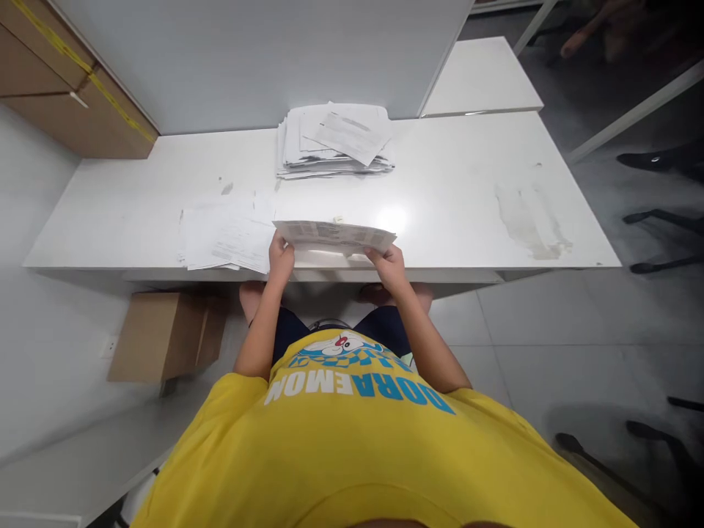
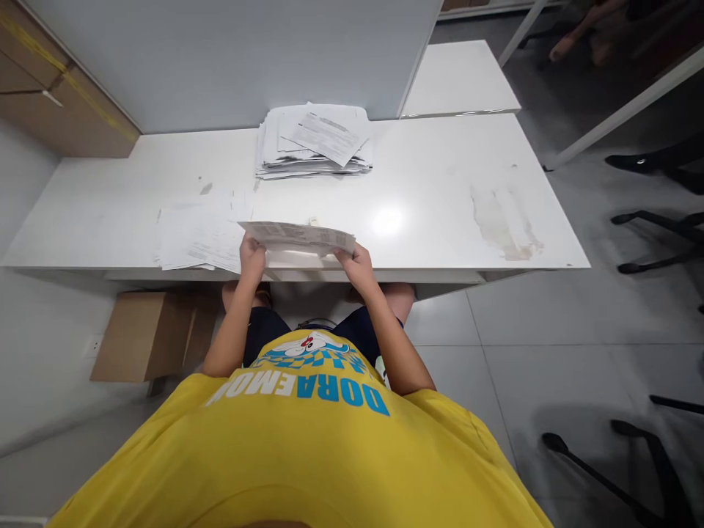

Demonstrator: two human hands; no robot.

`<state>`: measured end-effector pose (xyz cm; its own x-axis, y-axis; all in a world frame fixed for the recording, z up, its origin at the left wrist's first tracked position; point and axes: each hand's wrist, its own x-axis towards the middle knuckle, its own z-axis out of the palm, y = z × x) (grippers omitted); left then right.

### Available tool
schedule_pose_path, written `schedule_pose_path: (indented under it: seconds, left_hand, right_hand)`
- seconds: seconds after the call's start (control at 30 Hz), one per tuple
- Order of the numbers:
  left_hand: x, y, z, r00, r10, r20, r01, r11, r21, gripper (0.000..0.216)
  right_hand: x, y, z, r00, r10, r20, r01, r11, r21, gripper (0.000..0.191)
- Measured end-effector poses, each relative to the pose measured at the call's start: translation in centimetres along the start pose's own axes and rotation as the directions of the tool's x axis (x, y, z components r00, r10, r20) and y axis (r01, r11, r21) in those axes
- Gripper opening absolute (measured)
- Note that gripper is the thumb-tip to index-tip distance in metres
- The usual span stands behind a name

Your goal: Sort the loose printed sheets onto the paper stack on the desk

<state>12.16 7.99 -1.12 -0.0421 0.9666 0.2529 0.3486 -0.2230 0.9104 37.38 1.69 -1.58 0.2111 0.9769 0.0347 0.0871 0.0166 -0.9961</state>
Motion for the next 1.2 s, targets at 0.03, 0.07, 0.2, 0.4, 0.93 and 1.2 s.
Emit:
schedule_pose_path:
  seconds: [0.03, 0.07, 0.2, 0.4, 0.93, 1.2]
  left_hand:
    - [-0.3, -0.2, -0.2, 1.000, 0.004, 0.030, -0.002, 0.999, -0.045, 0.041]
    - [-0.5, -0.4, -0.4, 0.998, 0.015, 0.066, -0.010, 0.997, -0.074, 0.044]
    - [-1.2, -0.6, -0.6, 0.986, 0.071, 0.150, -0.054, 0.992, -0.113, 0.050]
    - [-1.8, -1.0, 0.7, 0.990, 0.055, 0.132, -0.047, 0.997, -0.065, 0.042]
    - [-4.9, 3.2, -1.1, 0.925, 0.054, 0.375, -0.042, 0.998, -0.040, 0.040]
    - [-4.8, 5.1, 3.4, 0.928, 0.083, 0.362, -0.302, 0.735, 0.607, 0.028]
  right_hand:
    - [-0.2, 0.0, -0.2, 1.000, 0.002, 0.014, -0.002, 1.000, -0.027, 0.036]
    - [-0.4, 0.1, -0.4, 1.000, 0.007, 0.027, -0.006, 0.999, -0.049, 0.038]
    - [-0.9, 0.3, -1.0, 0.999, -0.035, -0.011, 0.034, 0.997, -0.067, 0.047]
    - [-0.7, 0.5, -1.9, 0.999, -0.041, -0.036, 0.032, 0.976, -0.213, 0.036]
    - [-7.4, -0.2, -7.1, 0.936, 0.348, 0.055, -0.337, 0.929, -0.153, 0.036]
    - [-8.4, 0.0, -9.5, 0.884, 0.459, 0.086, -0.462, 0.887, 0.017, 0.036]
